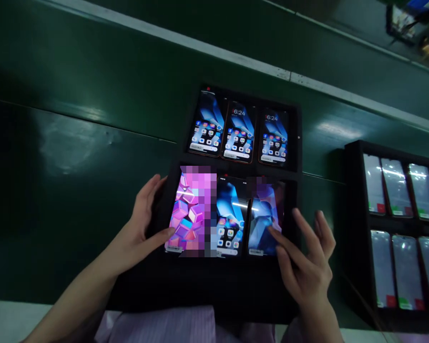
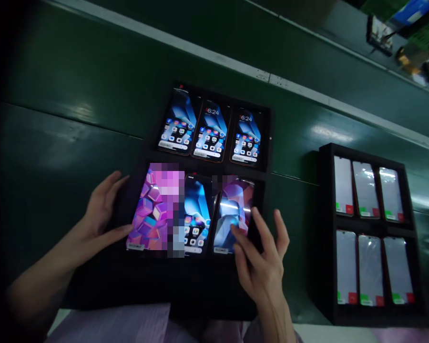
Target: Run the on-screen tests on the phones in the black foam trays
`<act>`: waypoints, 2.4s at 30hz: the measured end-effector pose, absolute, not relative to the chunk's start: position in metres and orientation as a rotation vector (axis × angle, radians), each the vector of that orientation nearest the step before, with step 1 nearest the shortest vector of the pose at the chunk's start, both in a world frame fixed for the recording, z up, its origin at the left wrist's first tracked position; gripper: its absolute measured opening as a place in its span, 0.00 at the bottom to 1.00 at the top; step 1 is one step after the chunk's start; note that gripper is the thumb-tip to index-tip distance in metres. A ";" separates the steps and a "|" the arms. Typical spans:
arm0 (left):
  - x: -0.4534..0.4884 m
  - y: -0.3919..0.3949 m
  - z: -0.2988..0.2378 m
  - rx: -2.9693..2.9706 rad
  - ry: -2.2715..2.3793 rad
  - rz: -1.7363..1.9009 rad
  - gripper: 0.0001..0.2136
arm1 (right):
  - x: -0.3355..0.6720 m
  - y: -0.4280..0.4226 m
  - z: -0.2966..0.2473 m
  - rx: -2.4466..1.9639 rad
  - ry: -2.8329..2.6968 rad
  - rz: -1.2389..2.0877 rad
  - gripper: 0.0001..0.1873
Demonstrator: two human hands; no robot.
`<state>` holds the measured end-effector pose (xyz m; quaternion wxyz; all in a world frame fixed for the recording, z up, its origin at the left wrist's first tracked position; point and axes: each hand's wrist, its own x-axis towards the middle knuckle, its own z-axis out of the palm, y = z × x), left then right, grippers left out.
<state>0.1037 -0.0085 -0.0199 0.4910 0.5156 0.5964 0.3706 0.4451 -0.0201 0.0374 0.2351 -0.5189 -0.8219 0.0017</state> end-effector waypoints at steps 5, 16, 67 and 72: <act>0.096 -0.017 -0.018 1.473 1.430 0.747 0.48 | 0.421 -0.028 0.042 -1.294 -2.335 0.190 0.16; 0.091 -0.029 -0.014 1.615 1.475 0.565 0.50 | 0.394 -0.039 0.037 -1.295 -2.466 0.389 0.13; 0.123 0.016 -0.013 1.812 1.768 0.786 0.53 | 0.387 -0.015 0.027 -1.508 -2.140 0.154 0.10; 0.108 0.020 -0.018 1.685 1.671 0.849 0.52 | 0.381 -0.015 0.029 -1.444 -2.265 0.218 0.11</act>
